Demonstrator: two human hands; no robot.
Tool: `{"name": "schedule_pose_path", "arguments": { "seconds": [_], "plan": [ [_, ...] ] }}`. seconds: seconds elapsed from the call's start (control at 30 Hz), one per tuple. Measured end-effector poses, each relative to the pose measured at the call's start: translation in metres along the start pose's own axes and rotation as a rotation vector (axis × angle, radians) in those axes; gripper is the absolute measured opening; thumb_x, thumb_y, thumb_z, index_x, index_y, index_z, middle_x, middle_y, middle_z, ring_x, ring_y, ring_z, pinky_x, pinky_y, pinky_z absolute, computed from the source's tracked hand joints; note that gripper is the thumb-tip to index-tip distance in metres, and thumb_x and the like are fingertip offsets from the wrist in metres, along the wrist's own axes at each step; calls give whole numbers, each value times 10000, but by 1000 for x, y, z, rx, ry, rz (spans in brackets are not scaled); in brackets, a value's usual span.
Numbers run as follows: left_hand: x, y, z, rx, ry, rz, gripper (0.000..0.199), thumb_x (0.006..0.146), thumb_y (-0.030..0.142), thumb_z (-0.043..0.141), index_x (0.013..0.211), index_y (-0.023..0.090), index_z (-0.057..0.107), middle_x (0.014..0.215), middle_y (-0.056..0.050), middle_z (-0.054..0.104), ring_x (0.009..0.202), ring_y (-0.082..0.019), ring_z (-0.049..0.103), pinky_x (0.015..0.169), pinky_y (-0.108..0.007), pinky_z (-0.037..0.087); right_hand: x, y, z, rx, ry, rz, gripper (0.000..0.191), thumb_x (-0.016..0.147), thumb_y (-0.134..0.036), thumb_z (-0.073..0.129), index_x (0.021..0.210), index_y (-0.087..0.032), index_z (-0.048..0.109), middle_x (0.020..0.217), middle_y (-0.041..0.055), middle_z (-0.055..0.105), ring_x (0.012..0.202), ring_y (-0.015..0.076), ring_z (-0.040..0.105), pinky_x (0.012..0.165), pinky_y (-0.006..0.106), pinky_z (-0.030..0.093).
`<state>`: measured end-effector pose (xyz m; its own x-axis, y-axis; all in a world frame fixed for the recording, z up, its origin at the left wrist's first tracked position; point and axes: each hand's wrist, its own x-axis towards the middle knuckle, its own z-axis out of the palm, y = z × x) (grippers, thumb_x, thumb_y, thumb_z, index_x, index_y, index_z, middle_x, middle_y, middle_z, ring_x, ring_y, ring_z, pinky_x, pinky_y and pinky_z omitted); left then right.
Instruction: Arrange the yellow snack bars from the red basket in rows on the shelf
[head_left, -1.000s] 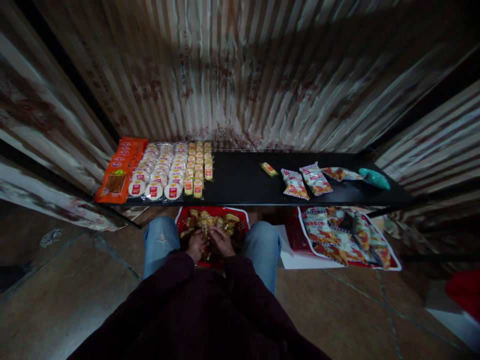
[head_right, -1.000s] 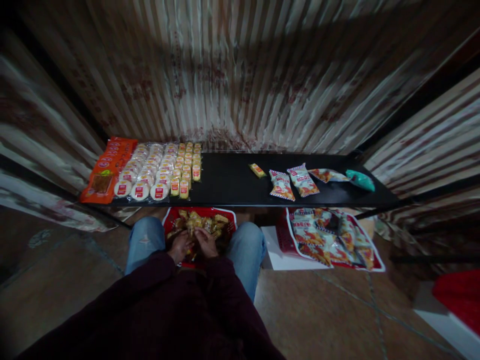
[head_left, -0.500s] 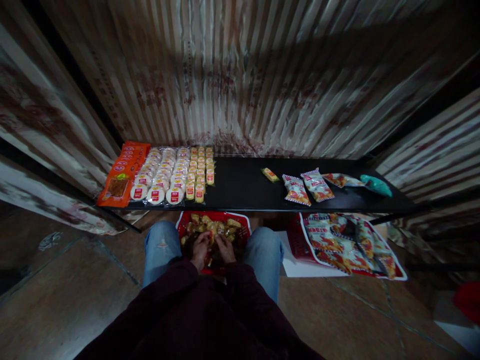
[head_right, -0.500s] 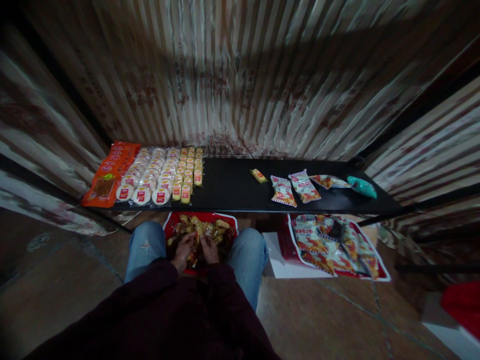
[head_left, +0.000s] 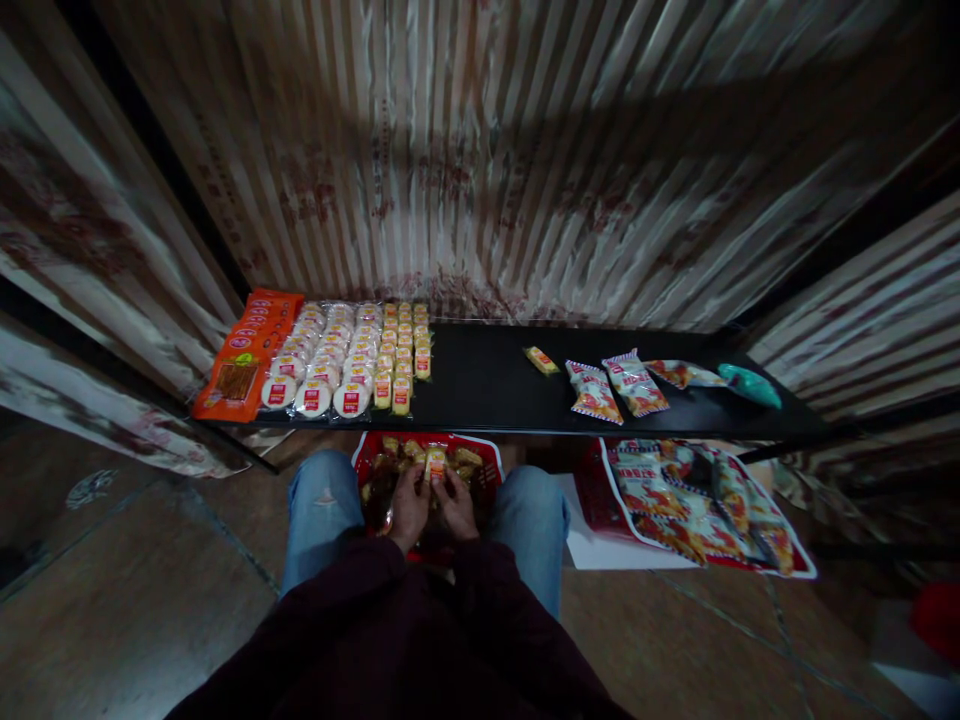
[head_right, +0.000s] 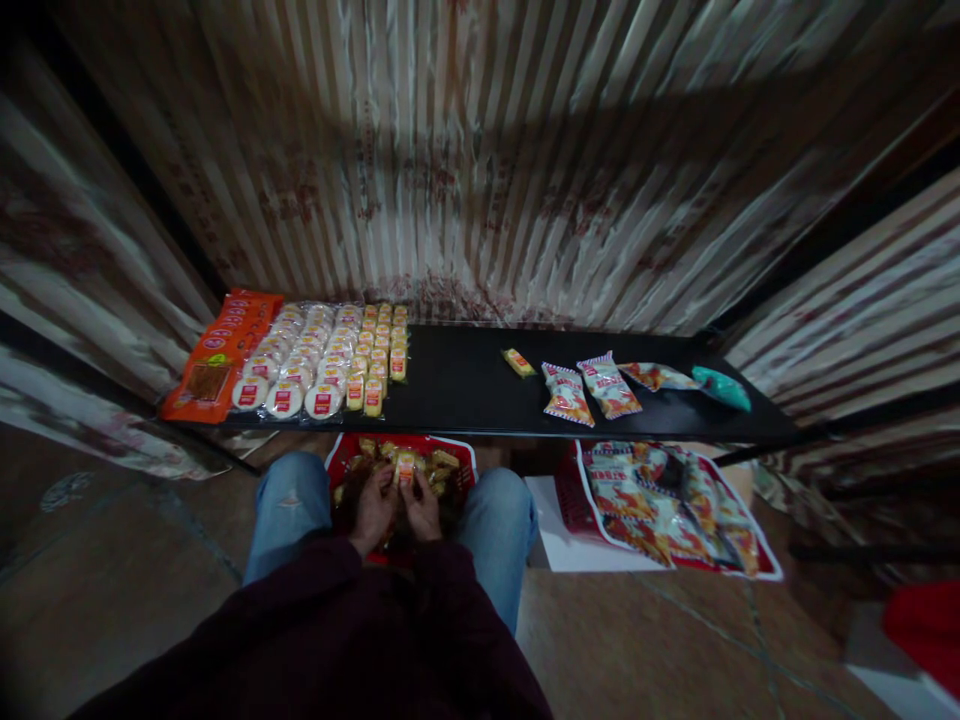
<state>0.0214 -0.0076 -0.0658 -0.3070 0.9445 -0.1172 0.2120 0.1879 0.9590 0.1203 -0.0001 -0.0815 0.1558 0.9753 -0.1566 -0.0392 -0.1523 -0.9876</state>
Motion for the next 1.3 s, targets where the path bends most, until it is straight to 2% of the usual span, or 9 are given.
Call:
{"name": "schedule_pose_path", "arguments": {
  "seconds": [0.1, 0.2, 0.47, 0.63, 0.8, 0.97, 1.1, 1.3],
  "plan": [
    [3, 10, -2, 45, -2, 90, 288, 787, 147, 509, 1048, 158, 630, 1053, -110, 664, 975, -202, 613, 941, -392, 466, 4, -11, 0, 6, 7, -14, 498, 653, -517, 696, 1052, -218, 683, 1068, 65, 714, 999, 245, 644, 944, 390, 486],
    [7, 23, -5, 54, 30, 140, 323, 769, 105, 494, 1057, 164, 628, 1067, -104, 648, 996, -198, 598, 950, -379, 459, 11, -23, 2, 5, -27, -37, 465, 699, -472, 659, 1086, -214, 665, 1043, 55, 717, 969, 225, 644, 932, 374, 492],
    [28, 54, -6, -17, 7, 131, 282, 778, 97, 509, 1040, 172, 585, 1048, -91, 637, 968, -176, 598, 938, -343, 453, 33, -49, 10, -35, -51, -102, 406, 763, -385, 591, 1136, -231, 635, 1127, 58, 687, 1026, 216, 632, 975, 367, 465],
    [40, 74, -5, 66, 27, 114, 207, 798, 115, 506, 977, 178, 589, 985, -83, 628, 938, -185, 596, 908, -350, 460, 50, -63, 13, -74, -39, -170, 405, 757, -366, 584, 1127, -210, 632, 1098, 76, 693, 1010, 225, 633, 960, 377, 474],
    [47, 93, -8, 237, 91, 171, 331, 785, 66, 459, 1048, 173, 631, 1043, -105, 595, 989, -204, 578, 942, -349, 444, 68, -76, 20, -115, -12, -229, 376, 764, -364, 568, 1090, -191, 636, 1054, 86, 698, 970, 225, 641, 920, 383, 488],
    [61, 102, -8, 254, 94, 192, 417, 758, 42, 448, 1110, 156, 640, 1065, -117, 603, 1021, -222, 579, 973, -350, 440, 85, -83, 25, -240, 27, -261, 330, 790, -324, 563, 1088, -201, 631, 1055, 70, 707, 981, 209, 637, 918, 356, 483],
    [71, 106, -6, 235, 106, 158, 438, 745, 41, 458, 1114, 182, 649, 1098, -108, 614, 1077, -225, 565, 1006, -349, 424, 98, -86, 26, -324, 26, -267, 319, 802, -318, 575, 1101, -224, 632, 1056, 56, 711, 986, 204, 636, 918, 347, 482],
    [81, 105, 0, 173, 56, 167, 503, 720, 29, 465, 1174, 176, 624, 1192, -111, 603, 1152, -224, 541, 1054, -359, 400, 115, -88, 30, -386, 30, -267, 324, 804, -299, 577, 1119, -244, 628, 1015, 42, 720, 935, 199, 649, 875, 328, 492]
  ]
}}
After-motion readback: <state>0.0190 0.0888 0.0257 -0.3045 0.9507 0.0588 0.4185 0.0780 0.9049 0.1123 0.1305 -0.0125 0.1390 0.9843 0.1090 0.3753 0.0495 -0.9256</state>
